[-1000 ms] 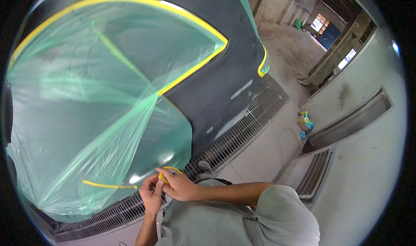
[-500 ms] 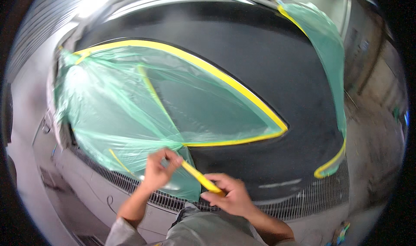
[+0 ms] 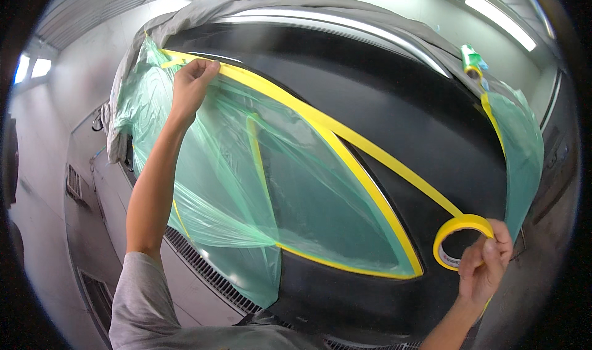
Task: The person applies yellow masking tape along the edges of a green plastic sheet covering a car hood. They smooth the tape and plastic to secure the mask, then retrieve a spray bottle and apply a liquid to the taped area.
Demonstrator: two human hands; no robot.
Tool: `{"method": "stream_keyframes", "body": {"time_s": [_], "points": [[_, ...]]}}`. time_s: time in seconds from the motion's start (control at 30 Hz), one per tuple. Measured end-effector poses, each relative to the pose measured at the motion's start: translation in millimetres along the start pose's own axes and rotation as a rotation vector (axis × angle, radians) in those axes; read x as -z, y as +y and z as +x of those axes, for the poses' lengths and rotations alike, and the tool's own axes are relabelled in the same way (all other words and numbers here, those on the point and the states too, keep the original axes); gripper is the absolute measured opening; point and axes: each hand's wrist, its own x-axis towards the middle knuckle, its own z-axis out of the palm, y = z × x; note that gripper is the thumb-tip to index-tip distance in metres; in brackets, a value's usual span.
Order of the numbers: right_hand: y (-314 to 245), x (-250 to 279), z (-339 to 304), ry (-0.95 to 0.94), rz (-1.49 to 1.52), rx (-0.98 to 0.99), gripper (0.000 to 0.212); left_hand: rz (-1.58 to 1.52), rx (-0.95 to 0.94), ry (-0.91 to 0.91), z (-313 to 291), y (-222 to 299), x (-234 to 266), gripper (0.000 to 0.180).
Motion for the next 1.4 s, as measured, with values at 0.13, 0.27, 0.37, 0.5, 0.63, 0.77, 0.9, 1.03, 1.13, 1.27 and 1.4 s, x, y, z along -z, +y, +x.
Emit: {"method": "stream_keyframes", "body": {"time_s": [0.13, 0.27, 0.37, 0.5, 0.63, 0.77, 0.9, 1.03, 1.13, 1.27, 1.4], "points": [[-5.8, -15.1, 25.9, -0.109, -0.081, 0.056, 0.04, 0.086, -0.054, 0.097, 17.7, -10.3, 5.1, 0.028], [0.3, -50.2, 45.0, -0.197, -0.194, 0.006, 0.038, 0.263, -0.045, 0.17, 37.9, -26.0, 27.1, 0.029], [6.2, -77.4, 58.0, -0.236, -0.252, 0.048, 0.039, 0.367, -0.036, 0.227, 49.8, -35.7, 40.2, 0.031], [7.1, -97.2, 71.5, -0.198, -0.294, 0.063, 0.04, 0.441, -0.076, 0.23, 57.1, -46.2, 45.0, 0.032], [9.6, -100.4, 80.4, -0.181, -0.314, 0.092, 0.038, 0.423, -0.081, 0.271, 61.1, -52.3, 41.4, 0.032], [15.3, -97.5, 86.4, -0.17, -0.308, 0.082, 0.036, 0.455, -0.094, 0.315, 61.0, -53.0, 37.1, 0.031], [22.5, -94.8, 88.7, -0.127, -0.318, 0.079, 0.034, 0.498, -0.179, 0.405, 57.7, -53.2, 29.6, 0.027], [24.2, -94.7, 87.6, -0.108, -0.33, 0.05, 0.032, 0.436, -0.149, 0.486, 55.5, -57.2, 18.8, 0.025], [23.9, -98.6, 86.7, -0.067, -0.402, 0.061, 0.029, 0.375, -0.112, 0.533, 56.0, -58.4, 15.4, 0.023], [23.2, -106.4, 86.8, -0.032, -0.428, 0.066, 0.025, 0.554, -0.266, 0.563, 45.8, -52.4, 12.8, 0.019], [21.2, -111.4, 85.8, -0.037, -0.466, 0.075, 0.023, 0.508, -0.546, 0.405, 15.2, -40.4, -1.2, 0.018]]}}
